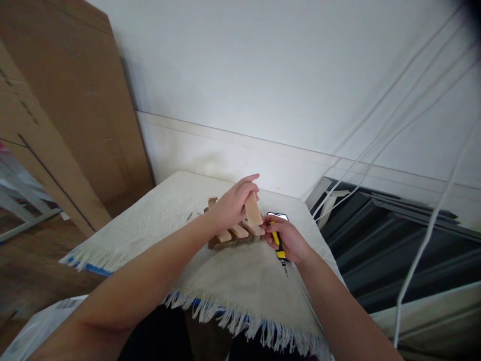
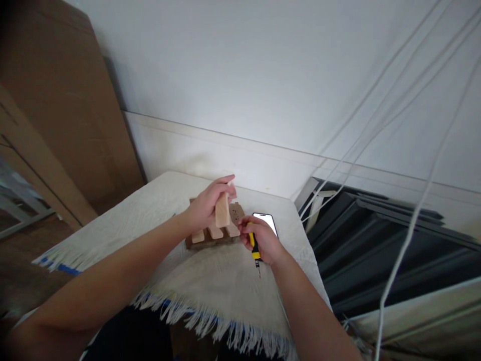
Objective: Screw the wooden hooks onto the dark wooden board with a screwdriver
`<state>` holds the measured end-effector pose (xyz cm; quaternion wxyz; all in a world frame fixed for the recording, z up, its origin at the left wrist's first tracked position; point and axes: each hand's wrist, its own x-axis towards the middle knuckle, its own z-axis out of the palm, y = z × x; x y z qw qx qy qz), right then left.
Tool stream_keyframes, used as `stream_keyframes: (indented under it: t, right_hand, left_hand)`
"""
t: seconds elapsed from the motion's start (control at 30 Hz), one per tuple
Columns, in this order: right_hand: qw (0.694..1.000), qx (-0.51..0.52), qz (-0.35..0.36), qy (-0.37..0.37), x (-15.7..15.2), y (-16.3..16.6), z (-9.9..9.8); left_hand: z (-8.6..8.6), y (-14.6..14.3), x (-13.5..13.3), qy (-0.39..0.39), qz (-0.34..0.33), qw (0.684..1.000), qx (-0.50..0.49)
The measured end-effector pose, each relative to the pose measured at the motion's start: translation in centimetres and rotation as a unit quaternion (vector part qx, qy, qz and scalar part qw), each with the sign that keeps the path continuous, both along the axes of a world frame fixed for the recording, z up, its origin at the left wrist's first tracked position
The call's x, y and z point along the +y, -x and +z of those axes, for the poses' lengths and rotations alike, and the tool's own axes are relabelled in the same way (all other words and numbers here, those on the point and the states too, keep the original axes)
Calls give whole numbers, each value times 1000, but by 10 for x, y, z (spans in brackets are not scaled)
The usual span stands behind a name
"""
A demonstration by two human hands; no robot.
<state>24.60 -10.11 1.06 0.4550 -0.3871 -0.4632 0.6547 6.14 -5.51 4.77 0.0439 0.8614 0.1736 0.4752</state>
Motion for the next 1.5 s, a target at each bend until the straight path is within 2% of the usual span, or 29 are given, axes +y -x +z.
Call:
stream_keyframes:
  t: [0.1, 0.27, 0.43, 0.53, 0.6, 0.67, 0.7, 0.77, 0.87, 1.03, 1.2, 1.37, 1.5]
  right_hand:
    - [1000, -10, 27, 9, -4, 1, 6]
    - [996, 16, 90, 15, -12, 5, 15]
    - [997, 40, 46, 51, -13, 14, 8]
    - [998, 34, 13, 43, -13, 17, 3]
    - [999, 27, -21, 32, -12, 15, 4]
    - [997, 13, -73, 19, -11, 12, 7]
    - [995, 5, -99, 7, -11, 9, 9]
    - [990, -16, -137, -18, -9, 3, 13]
    - [988, -34, -153, -12, -5, -6, 18]
    - [993, 24, -108, 47, -2, -13, 21]
    - [985, -143, -92, -3, -3, -10, 14]
    - [949, -296, -100, -46, -2, -6, 2]
    - [921, -366, -110, -74, -5, -3, -1]
  left_hand:
    - [0, -2, -5, 66, -44, 997, 24]
    - [-6, -6, -8, 147, -82, 975, 144]
    - [-8, -8, -8, 185, -107, 958, 192]
    - [-6, -9, -6, 189, -135, 952, 201]
    - [-5, -6, -1, 190, -89, 961, 178]
    - [-5, -2, 7, 177, 5, 972, 153]
    - [-6, 1, 11, 167, 48, 972, 161]
    - [-9, 5, 21, 148, 90, 957, 232]
    - [-14, 9, 31, 118, 105, 939, 306]
    - [-13, 14, 38, 128, 58, 936, 324]
    - [-10, 20, 42, 154, 13, 944, 291]
    - [-6, 20, 39, 154, -54, 949, 268]
    - [2, 20, 31, 184, -56, 944, 268]
